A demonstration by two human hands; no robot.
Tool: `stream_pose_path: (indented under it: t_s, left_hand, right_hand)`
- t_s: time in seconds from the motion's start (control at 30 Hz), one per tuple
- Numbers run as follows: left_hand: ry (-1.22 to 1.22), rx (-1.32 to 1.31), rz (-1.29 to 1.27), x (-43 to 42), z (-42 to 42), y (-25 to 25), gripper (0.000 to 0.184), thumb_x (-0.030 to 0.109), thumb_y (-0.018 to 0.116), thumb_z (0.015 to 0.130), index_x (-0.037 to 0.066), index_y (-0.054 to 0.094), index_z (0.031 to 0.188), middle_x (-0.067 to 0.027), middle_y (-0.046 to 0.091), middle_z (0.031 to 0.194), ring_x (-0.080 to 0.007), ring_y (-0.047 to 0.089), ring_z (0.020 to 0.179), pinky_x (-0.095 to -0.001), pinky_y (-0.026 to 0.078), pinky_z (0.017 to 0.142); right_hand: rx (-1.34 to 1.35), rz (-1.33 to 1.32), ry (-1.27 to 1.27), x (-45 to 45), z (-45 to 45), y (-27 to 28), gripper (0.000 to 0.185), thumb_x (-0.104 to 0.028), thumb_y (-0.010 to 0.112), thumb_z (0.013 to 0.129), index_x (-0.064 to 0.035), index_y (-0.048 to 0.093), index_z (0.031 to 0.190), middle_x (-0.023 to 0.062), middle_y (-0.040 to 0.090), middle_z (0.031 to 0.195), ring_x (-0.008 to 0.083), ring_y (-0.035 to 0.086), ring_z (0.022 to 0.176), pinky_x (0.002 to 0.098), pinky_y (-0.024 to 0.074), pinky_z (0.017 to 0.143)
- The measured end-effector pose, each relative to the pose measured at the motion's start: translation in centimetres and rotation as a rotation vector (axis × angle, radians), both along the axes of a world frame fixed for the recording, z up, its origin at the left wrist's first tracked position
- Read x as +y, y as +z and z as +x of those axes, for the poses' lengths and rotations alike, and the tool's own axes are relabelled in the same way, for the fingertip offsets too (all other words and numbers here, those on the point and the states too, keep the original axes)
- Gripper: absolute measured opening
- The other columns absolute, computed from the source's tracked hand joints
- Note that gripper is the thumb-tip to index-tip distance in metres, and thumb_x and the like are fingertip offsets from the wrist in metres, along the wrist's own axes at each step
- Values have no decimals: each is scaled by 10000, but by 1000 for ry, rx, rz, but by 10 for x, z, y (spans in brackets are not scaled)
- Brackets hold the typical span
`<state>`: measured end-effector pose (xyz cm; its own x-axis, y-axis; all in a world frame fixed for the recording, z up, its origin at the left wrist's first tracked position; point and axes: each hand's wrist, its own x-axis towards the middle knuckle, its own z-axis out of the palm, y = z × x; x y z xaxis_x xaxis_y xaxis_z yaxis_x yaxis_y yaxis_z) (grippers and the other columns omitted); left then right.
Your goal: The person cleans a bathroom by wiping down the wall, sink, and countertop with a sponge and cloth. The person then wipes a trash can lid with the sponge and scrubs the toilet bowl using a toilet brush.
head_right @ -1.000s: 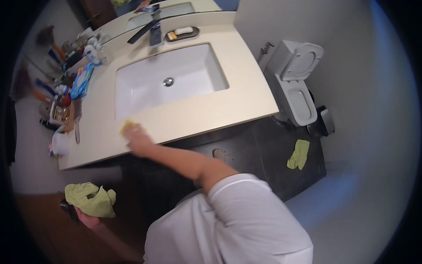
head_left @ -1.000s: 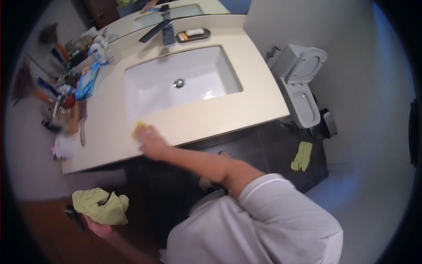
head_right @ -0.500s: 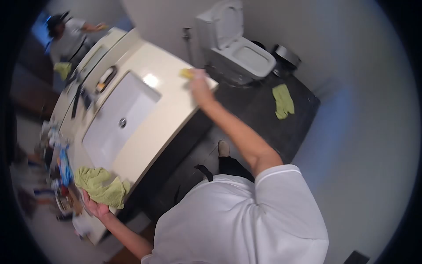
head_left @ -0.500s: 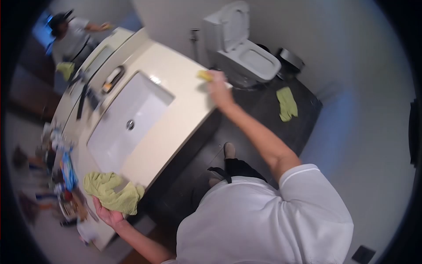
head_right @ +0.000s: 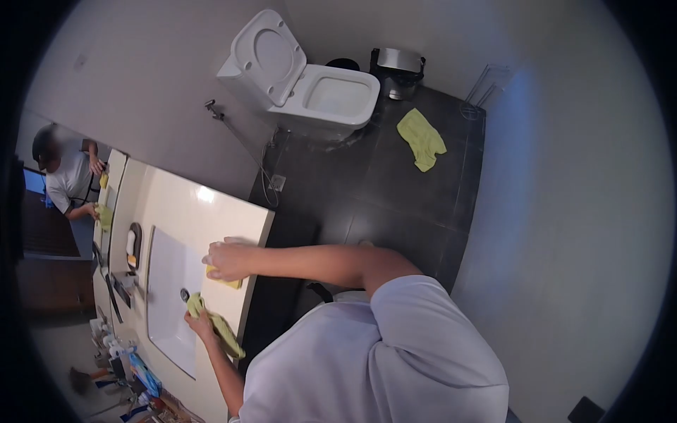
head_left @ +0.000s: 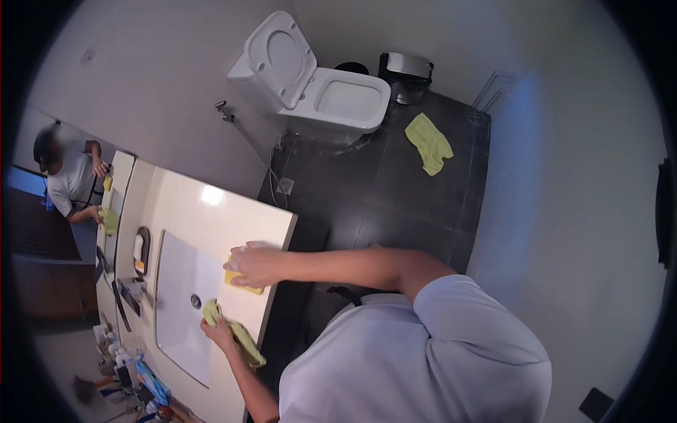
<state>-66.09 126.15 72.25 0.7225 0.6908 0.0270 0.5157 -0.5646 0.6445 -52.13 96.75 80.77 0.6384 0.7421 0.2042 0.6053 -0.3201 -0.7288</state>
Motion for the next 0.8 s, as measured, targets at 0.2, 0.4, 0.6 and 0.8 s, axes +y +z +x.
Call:
stream_pose_path:
  t_s: [0.2, 0.4, 0.6, 0.8]
  left_hand:
    - [67, 487, 201, 19, 14, 19, 478, 235, 626, 704, 23, 466, 1102, -246, 455, 1058, -350, 477, 946, -398, 384, 866]
    - [-268, -15, 557, -50, 136, 63, 382, 206, 634, 700, 53, 536, 1036, -199, 478, 995, -331, 458, 954, -401, 381, 817]
    - [-834, -71, 266, -249, 292, 115, 253, 41, 571, 744, 26, 533, 994, -137, 490, 988, -299, 455, 967, -356, 374, 832]
    - [-1338, 265, 208, -380, 376, 66, 224, 19, 579, 740, 39, 548, 961, -145, 520, 927, -328, 528, 898, -367, 425, 771]
  right_hand:
    - [6, 66, -366, -182, 88, -48, 277, -138, 508, 765, -64, 572, 1024, 141, 579, 1003, 288, 546, 953, 380, 445, 802]
    - [284, -453, -943, -414, 28, -166, 164, -93, 474, 744, -41, 528, 890, 164, 550, 848, 327, 556, 829, 411, 452, 719]
    - [646, -752, -1177, -526, -140, -292, 200, -144, 457, 751, -43, 615, 821, 196, 587, 896, 363, 553, 862, 443, 443, 752]
    - [1749, -476, -1381, -542, -309, -389, 146, -137, 478, 785, -69, 606, 799, 84, 598, 789, 253, 596, 695, 434, 482, 568]
